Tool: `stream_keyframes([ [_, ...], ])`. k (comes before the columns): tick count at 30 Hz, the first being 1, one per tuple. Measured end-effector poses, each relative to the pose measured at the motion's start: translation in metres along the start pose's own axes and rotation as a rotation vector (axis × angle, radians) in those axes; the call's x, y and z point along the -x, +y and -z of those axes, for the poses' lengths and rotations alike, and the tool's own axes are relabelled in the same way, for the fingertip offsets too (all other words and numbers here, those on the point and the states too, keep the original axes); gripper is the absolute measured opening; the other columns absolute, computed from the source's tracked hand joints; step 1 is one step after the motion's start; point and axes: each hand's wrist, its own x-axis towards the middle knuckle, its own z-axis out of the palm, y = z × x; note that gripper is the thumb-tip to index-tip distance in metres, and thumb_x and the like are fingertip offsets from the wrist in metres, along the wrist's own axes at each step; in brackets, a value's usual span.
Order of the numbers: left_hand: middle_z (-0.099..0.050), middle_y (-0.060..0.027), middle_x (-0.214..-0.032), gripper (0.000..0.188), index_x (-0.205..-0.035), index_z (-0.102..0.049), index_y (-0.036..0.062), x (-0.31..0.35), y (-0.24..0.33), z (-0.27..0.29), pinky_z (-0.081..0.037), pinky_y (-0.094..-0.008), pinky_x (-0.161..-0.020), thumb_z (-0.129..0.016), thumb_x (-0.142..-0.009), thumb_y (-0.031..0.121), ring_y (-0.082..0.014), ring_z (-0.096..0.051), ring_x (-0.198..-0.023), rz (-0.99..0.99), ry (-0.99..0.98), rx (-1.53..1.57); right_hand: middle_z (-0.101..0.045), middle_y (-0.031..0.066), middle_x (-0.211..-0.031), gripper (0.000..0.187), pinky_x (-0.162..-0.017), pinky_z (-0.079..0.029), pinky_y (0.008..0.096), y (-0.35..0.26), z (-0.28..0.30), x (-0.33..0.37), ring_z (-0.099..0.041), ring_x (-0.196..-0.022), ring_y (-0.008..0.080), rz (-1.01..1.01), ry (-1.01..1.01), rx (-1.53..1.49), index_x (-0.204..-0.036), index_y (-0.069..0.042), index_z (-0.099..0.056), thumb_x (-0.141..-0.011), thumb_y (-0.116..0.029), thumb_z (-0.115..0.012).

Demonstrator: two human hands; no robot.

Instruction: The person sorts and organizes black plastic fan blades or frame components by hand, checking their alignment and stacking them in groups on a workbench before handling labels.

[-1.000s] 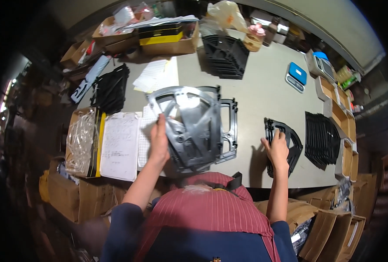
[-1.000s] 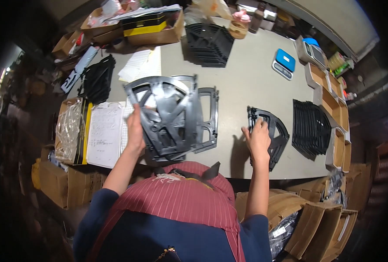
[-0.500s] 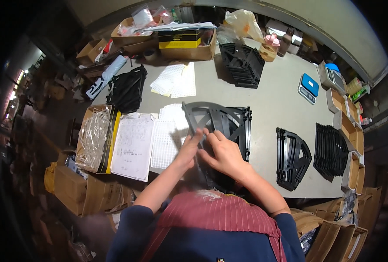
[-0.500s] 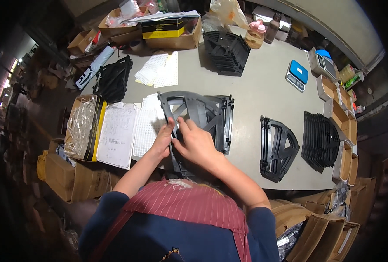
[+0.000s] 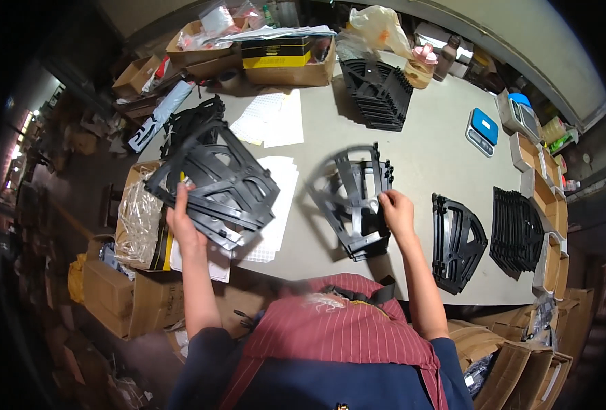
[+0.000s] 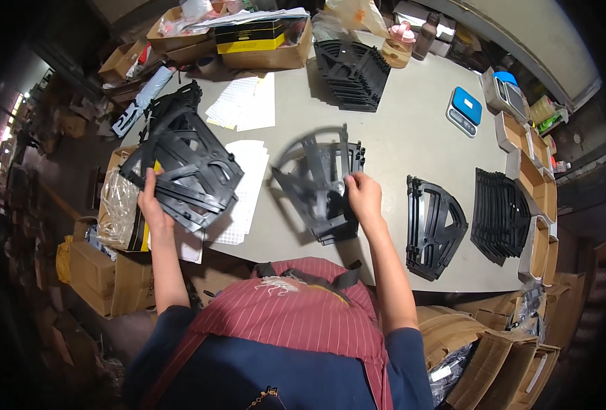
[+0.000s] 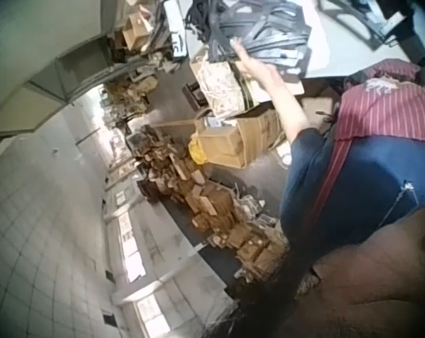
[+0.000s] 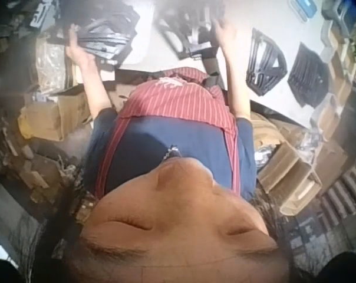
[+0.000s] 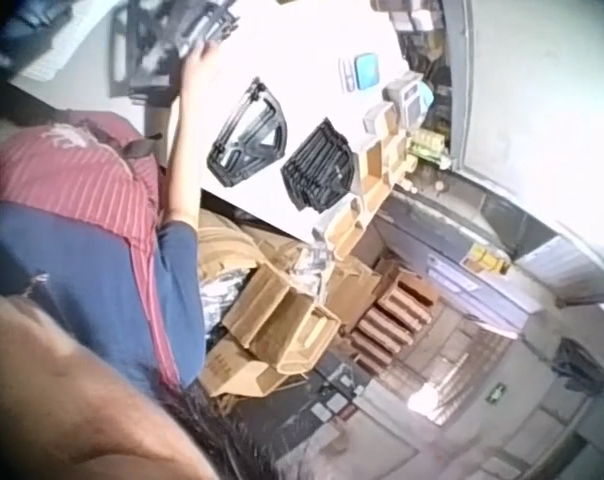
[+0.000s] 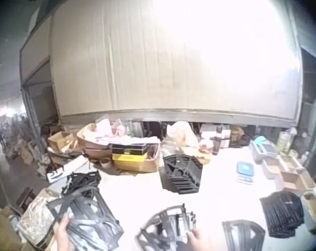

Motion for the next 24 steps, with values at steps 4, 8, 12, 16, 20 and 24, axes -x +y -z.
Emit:
stream_keyframes([
  [4,-0.068,-0.0080,-0.101,0.030,-0.107,-0.067,-0.0008,0.002,0.015,0.008,-0.054,-0.0312,-0.079,-0.071,-0.099,0.027,-0.0166,-0.066,-0.088,-0.031,-0.010,-0.007,-0.070,0.0243,-0.078,0.033,-0.066,-0.054,0.0521,0.001,-0.007,0.020,-0.070,-0.074,0.0436,-0.064,-0.098,0.497,-0.114,-0.004,-0.052,-0.092,-0.022,-0.068],
  [8,-0.070,-0.0068,-0.097,0.031,-0.102,-0.069,0.0011,0.023,-0.008,-0.002,-0.055,-0.0294,-0.071,-0.073,-0.097,0.031,-0.0142,-0.066,-0.083,0.058,-0.168,-0.108,-0.068,0.0122,-0.086,0.027,-0.067,-0.056,0.0444,-0.051,0.018,0.019,-0.069,-0.081,0.0325,0.201,0.036,0.556,-0.103,-0.005,-0.056,-0.088,-0.021,-0.072],
  [12,-0.072,-0.0088,-0.097,0.037,-0.103,-0.070,-0.0007,0.056,-0.038,-0.033,-0.054,-0.0290,-0.076,-0.073,-0.097,0.036,-0.0141,-0.066,-0.087,0.182,-0.341,-0.152,-0.066,0.0147,-0.099,0.026,-0.082,-0.053,0.0418,-0.128,0.023,0.016,-0.064,-0.097,0.0331,0.503,-0.046,0.034,-0.107,-0.004,-0.064,-0.091,-0.022,-0.071],
  [16,-0.070,-0.0086,-0.100,0.036,-0.107,-0.067,-0.0015,0.080,-0.043,-0.058,-0.054,-0.0279,-0.075,-0.065,-0.102,0.034,-0.0137,-0.066,-0.085,0.308,-0.442,-0.031,-0.066,0.0203,-0.103,0.036,-0.078,-0.053,0.0481,-0.141,0.012,0.008,-0.065,-0.093,0.0401,0.324,-0.064,0.172,-0.113,0.001,-0.059,-0.093,-0.027,-0.069],
  [20,-0.070,-0.0120,-0.096,0.049,-0.116,-0.062,-0.0061,0.077,-0.039,-0.053,-0.059,-0.0304,-0.072,-0.053,-0.106,0.041,-0.0176,-0.070,-0.081,0.321,-0.530,-0.050,-0.065,0.0105,-0.071,0.028,-0.055,-0.049,0.0346,-0.089,-0.005,-0.008,-0.065,-0.063,0.0196,0.062,-0.292,-0.201,-0.101,0.002,-0.064,-0.095,-0.024,-0.072],
  [24,-0.070,-0.0131,-0.091,0.048,-0.105,-0.066,-0.0046,0.059,-0.028,-0.031,-0.059,-0.0299,-0.064,-0.054,-0.106,0.042,-0.0178,-0.069,-0.070,0.190,-0.304,-0.142,-0.066,0.0119,-0.072,0.022,-0.054,-0.049,0.0359,-0.041,-0.021,-0.015,-0.066,-0.063,0.0202,-0.023,-0.171,-0.212,-0.096,0.002,-0.067,-0.095,-0.020,-0.069],
])
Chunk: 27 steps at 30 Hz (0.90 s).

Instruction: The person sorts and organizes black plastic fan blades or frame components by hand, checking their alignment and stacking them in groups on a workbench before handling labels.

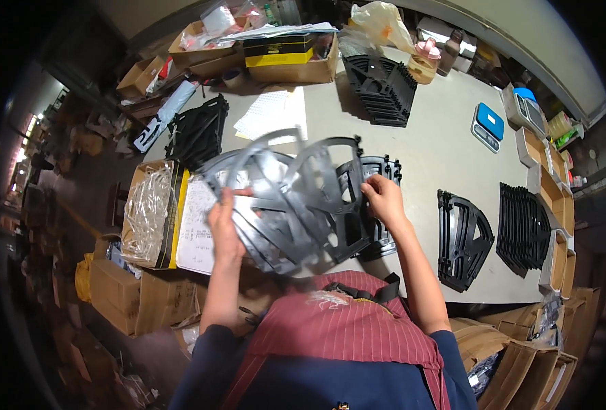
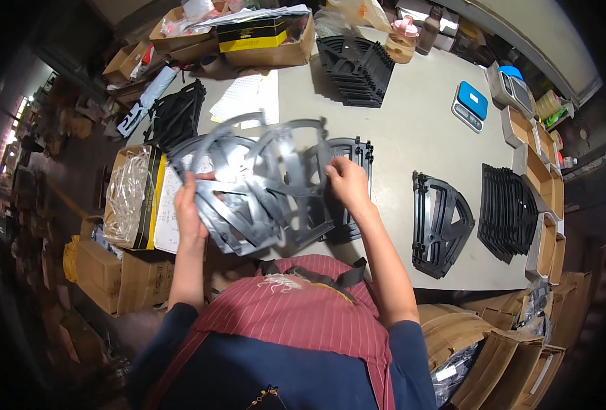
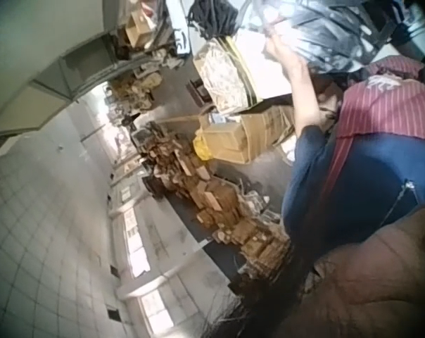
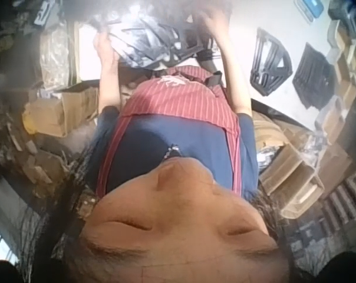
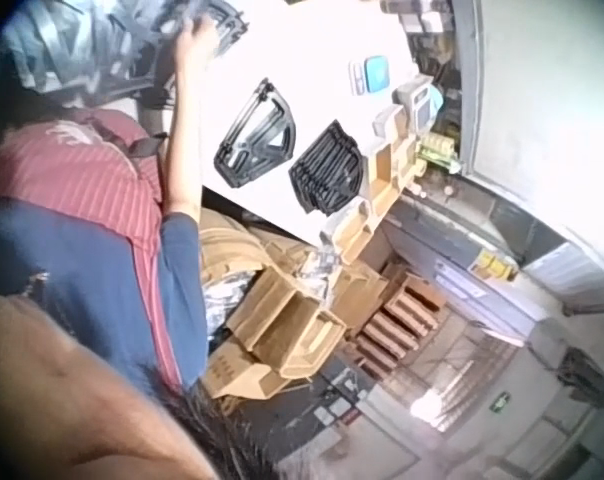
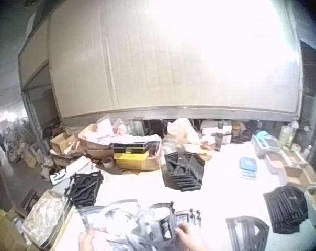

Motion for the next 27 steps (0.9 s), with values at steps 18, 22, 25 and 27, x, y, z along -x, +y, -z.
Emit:
stream_keyframes([
  [18,-0.070,-0.0169,-0.111,0.049,-0.115,-0.064,-0.0066,0.005,0.002,-0.054,-0.062,-0.0365,-0.080,-0.046,-0.109,0.038,-0.0218,-0.072,-0.090,0.195,-0.338,0.145,-0.060,-0.0014,-0.068,0.026,-0.045,-0.035,0.0234,-0.051,0.029,0.015,-0.047,-0.052,0.0044,-0.152,-0.237,-0.378,-0.099,-0.003,-0.071,-0.096,-0.028,-0.072],
  [22,-0.071,-0.0181,-0.113,0.046,-0.120,-0.062,-0.0123,0.007,-0.002,-0.059,-0.059,-0.0341,-0.091,-0.044,-0.111,0.029,-0.0212,-0.072,-0.100,0.196,-0.361,0.107,-0.064,0.0000,-0.069,0.019,-0.042,-0.036,0.0209,-0.053,0.060,0.020,-0.051,-0.047,0.0061,-0.149,-0.065,-0.535,-0.100,0.001,-0.073,-0.096,-0.017,-0.069],
  [25,-0.071,-0.0173,-0.113,0.044,-0.119,-0.063,-0.0108,0.005,0.001,-0.063,-0.057,-0.0340,-0.093,-0.044,-0.111,0.029,-0.0199,-0.071,-0.102,0.186,-0.340,0.122,-0.066,0.0013,-0.072,0.018,-0.044,-0.036,0.0189,-0.053,0.078,0.017,-0.051,-0.050,0.0042,-0.083,-0.036,-0.546,-0.103,-0.001,-0.073,-0.099,-0.015,-0.065],
  [27,-0.071,-0.0170,-0.112,0.043,-0.119,-0.063,-0.0103,0.003,0.003,-0.063,-0.057,-0.0340,-0.093,-0.045,-0.111,0.028,-0.0196,-0.071,-0.101,0.181,-0.337,0.131,-0.069,0.0053,-0.078,0.025,-0.050,-0.043,0.0220,-0.058,0.089,0.016,-0.056,-0.056,0.0068,-0.114,-0.116,-0.598,-0.105,0.000,-0.073,-0.100,-0.022,-0.065],
])
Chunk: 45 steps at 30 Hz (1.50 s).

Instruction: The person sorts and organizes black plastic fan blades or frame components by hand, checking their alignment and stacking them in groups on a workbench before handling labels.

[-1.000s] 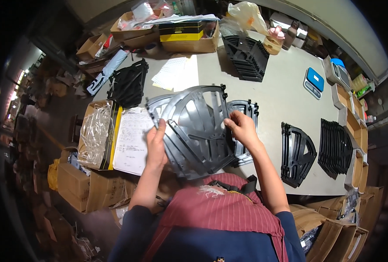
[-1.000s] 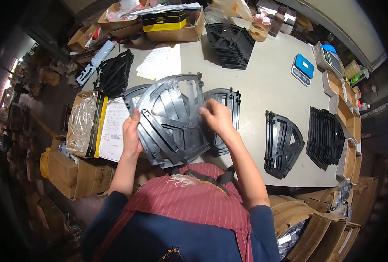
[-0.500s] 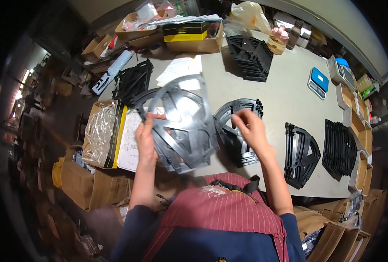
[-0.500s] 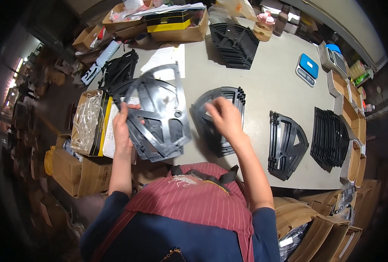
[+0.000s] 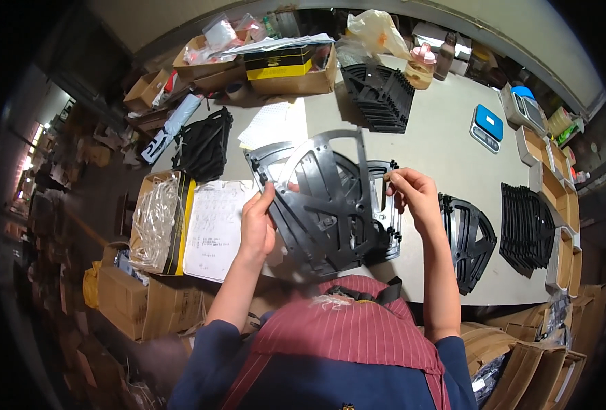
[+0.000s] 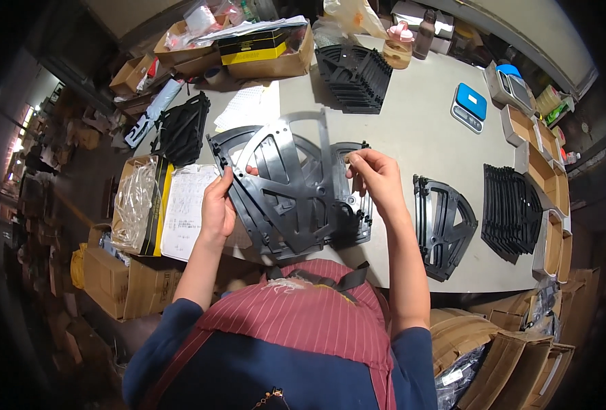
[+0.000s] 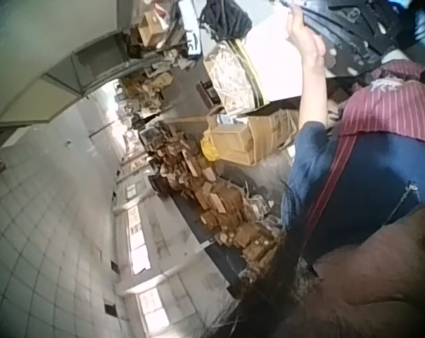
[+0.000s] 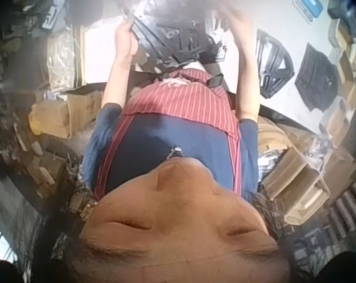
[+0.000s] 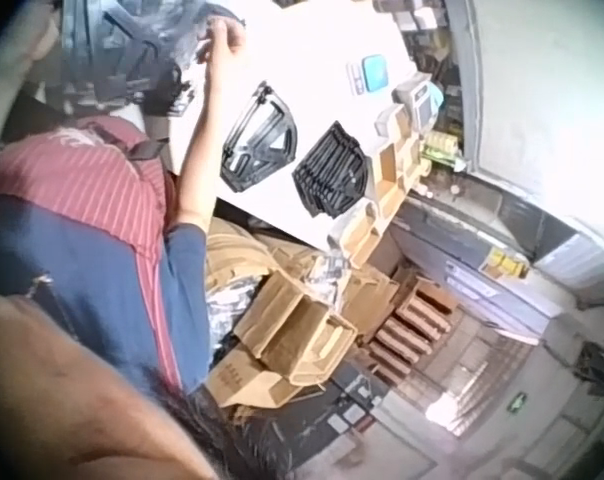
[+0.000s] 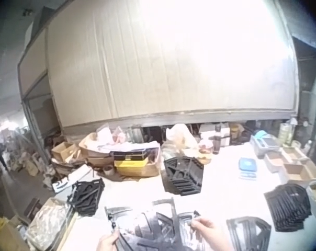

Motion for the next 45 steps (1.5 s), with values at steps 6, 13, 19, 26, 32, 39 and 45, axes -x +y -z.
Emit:
stream_keyframes([
  [6,-0.071,-0.0166,-0.113,0.040,-0.121,-0.061,-0.0096,-0.001,-0.008,-0.002,-0.057,-0.0336,-0.092,-0.045,-0.111,0.026,-0.0202,-0.070,-0.101,0.016,0.028,0.038,-0.070,0.0135,-0.081,0.045,-0.064,-0.054,0.0330,0.013,-0.020,-0.001,-0.068,-0.071,0.0200,-0.017,-0.103,0.628,-0.107,0.006,-0.069,-0.094,-0.037,-0.073],
  [13,-0.070,-0.0184,-0.118,0.036,-0.122,-0.061,-0.0094,-0.005,-0.021,0.014,-0.058,-0.0391,-0.094,-0.048,-0.109,0.022,-0.0234,-0.070,-0.104,0.042,0.060,0.016,-0.070,0.0033,-0.088,0.009,-0.066,-0.050,0.0220,-0.016,-0.011,0.005,-0.063,-0.076,0.0082,0.067,0.051,0.042,-0.092,0.001,-0.073,-0.086,-0.005,-0.077],
  [19,-0.068,-0.0214,-0.119,0.032,-0.119,-0.061,-0.0099,-0.005,-0.012,-0.019,-0.060,-0.0428,-0.092,-0.043,-0.109,0.013,-0.0267,-0.072,-0.098,-0.089,0.040,0.055,-0.065,0.0062,-0.113,0.012,-0.083,-0.051,0.0228,-0.053,-0.003,0.016,-0.064,-0.095,0.0119,0.267,-0.024,-0.234,-0.097,0.002,-0.072,-0.086,-0.001,-0.075],
  [26,-0.073,-0.0170,-0.095,0.025,-0.110,-0.065,-0.0066,-0.004,-0.006,-0.037,-0.061,-0.0306,-0.066,-0.055,-0.104,0.015,-0.0211,-0.073,-0.076,0.032,-0.018,0.106,-0.066,0.0046,-0.104,0.019,-0.072,-0.046,0.0166,-0.027,0.004,0.001,-0.061,-0.081,0.0065,0.220,0.149,-0.296,-0.106,0.004,-0.069,-0.096,-0.012,-0.068],
  [32,-0.075,-0.0144,-0.095,0.028,-0.108,-0.066,-0.0048,-0.015,-0.021,-0.016,-0.056,-0.0262,-0.064,-0.057,-0.105,0.022,-0.0185,-0.074,-0.085,-0.120,-0.018,-0.330,-0.059,0.0148,-0.135,0.017,-0.086,-0.050,0.0250,-0.070,-0.021,0.035,-0.063,-0.092,0.0117,0.582,0.318,0.014,-0.107,0.004,-0.062,-0.103,-0.012,-0.062],
  [39,-0.074,-0.0149,-0.103,0.024,-0.112,-0.065,-0.0033,-0.010,-0.010,-0.029,-0.061,-0.0300,-0.072,-0.060,-0.103,0.019,-0.0215,-0.074,-0.090,-0.063,-0.001,-0.142,-0.070,0.0128,-0.095,0.011,-0.082,-0.052,0.0327,-0.082,-0.037,0.056,-0.067,-0.087,0.0237,0.683,0.407,0.743,-0.099,-0.003,-0.062,-0.093,-0.008,-0.070],
  [45,-0.074,-0.0109,-0.105,0.019,-0.109,-0.067,0.0027,-0.009,-0.028,-0.042,-0.058,-0.0242,-0.067,-0.064,-0.102,0.020,-0.0139,-0.072,-0.085,-0.006,-0.106,-0.091,-0.066,0.0153,-0.106,0.032,-0.089,-0.047,0.0443,-0.011,-0.082,0.053,-0.060,-0.100,0.0353,0.725,-0.019,0.825,-0.114,-0.001,-0.061,-0.088,-0.013,-0.075],
])
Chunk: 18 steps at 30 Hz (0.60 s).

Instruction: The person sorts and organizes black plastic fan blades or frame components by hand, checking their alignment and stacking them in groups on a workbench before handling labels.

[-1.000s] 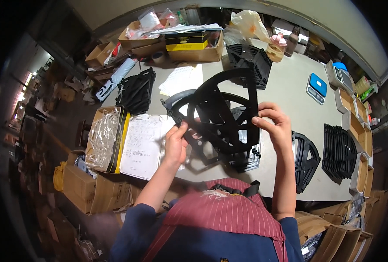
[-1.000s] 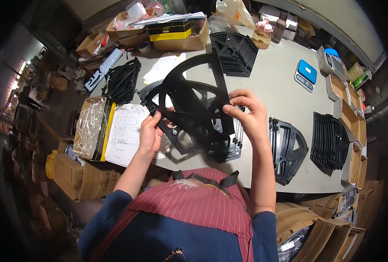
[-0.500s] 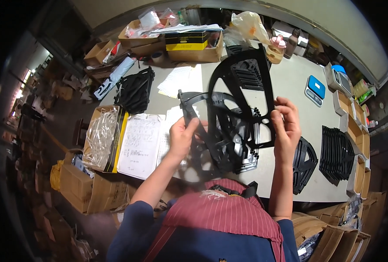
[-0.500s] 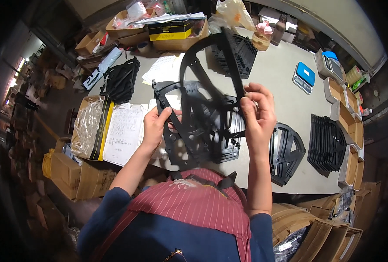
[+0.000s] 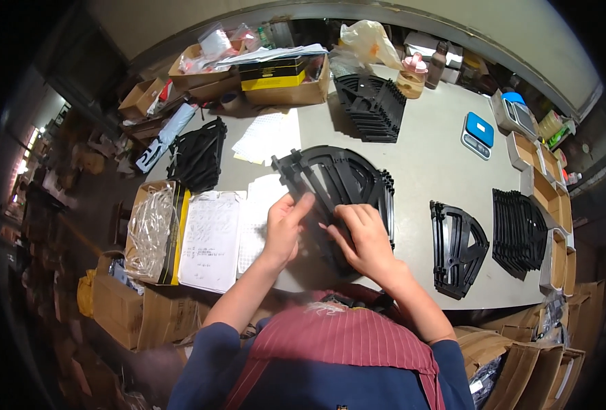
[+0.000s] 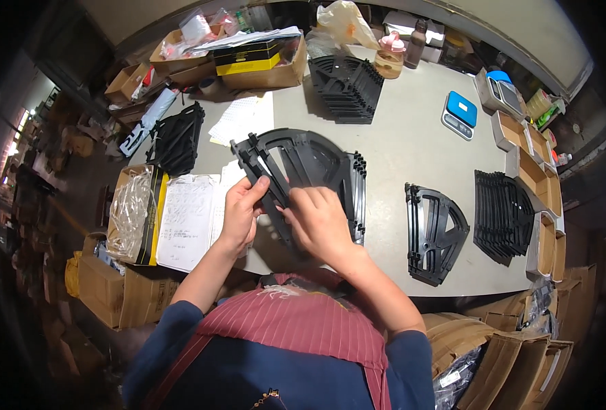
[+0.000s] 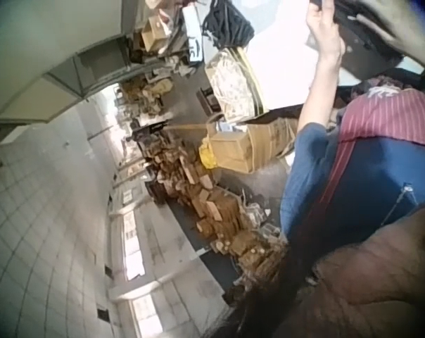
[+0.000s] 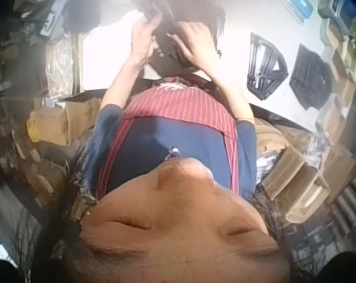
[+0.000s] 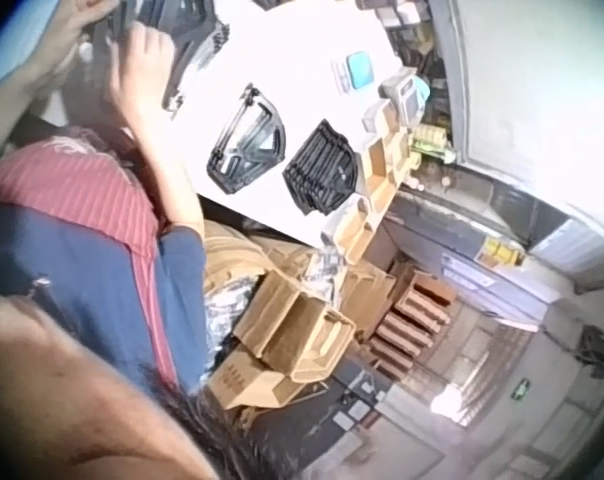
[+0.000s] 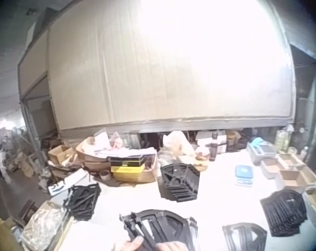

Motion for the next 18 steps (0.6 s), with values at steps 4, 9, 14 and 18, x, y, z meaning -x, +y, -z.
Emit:
stream_keyframes([
  [4,-0.074,-0.0143,-0.108,0.034,-0.116,-0.066,-0.0040,0.004,0.000,-0.013,-0.062,-0.0296,-0.071,-0.053,-0.107,0.026,-0.0169,-0.073,-0.085,0.052,-0.010,0.018,-0.065,0.0162,-0.100,0.031,-0.081,-0.049,0.0414,0.004,0.002,0.016,-0.061,-0.093,0.0350,-0.034,0.006,-0.038,-0.112,0.001,-0.060,-0.087,-0.012,-0.074],
  [9,-0.071,-0.0206,-0.115,0.039,-0.121,-0.062,-0.0080,0.002,0.007,-0.017,-0.063,-0.0330,-0.074,-0.047,-0.109,0.026,-0.0245,-0.074,-0.093,0.011,-0.051,-0.055,-0.064,0.0147,-0.091,0.028,-0.075,-0.050,0.0420,0.024,0.033,0.028,-0.061,-0.085,0.0346,-0.210,0.134,-0.229,-0.108,-0.006,-0.061,-0.085,-0.014,-0.074],
  [14,-0.067,-0.0250,-0.123,0.038,-0.120,-0.061,-0.0086,-0.008,0.033,0.012,-0.064,-0.0342,-0.077,-0.046,-0.109,0.024,-0.0300,-0.073,-0.103,-0.060,0.040,-0.067,-0.068,0.0143,-0.090,0.022,-0.075,-0.051,0.0423,0.076,0.107,0.074,-0.064,-0.082,0.0331,-0.443,0.446,0.279,-0.105,-0.004,-0.066,-0.084,-0.010,-0.071],
  [18,-0.068,-0.0243,-0.124,0.037,-0.122,-0.061,-0.0061,-0.015,0.037,0.032,-0.062,-0.0317,-0.075,-0.050,-0.109,0.026,-0.0276,-0.073,-0.101,-0.087,0.144,-0.051,-0.068,0.0136,-0.093,0.021,-0.075,-0.051,0.0433,0.116,0.148,0.132,-0.064,-0.084,0.0333,-0.510,0.473,0.651,-0.104,-0.004,-0.065,-0.083,-0.006,-0.069],
])
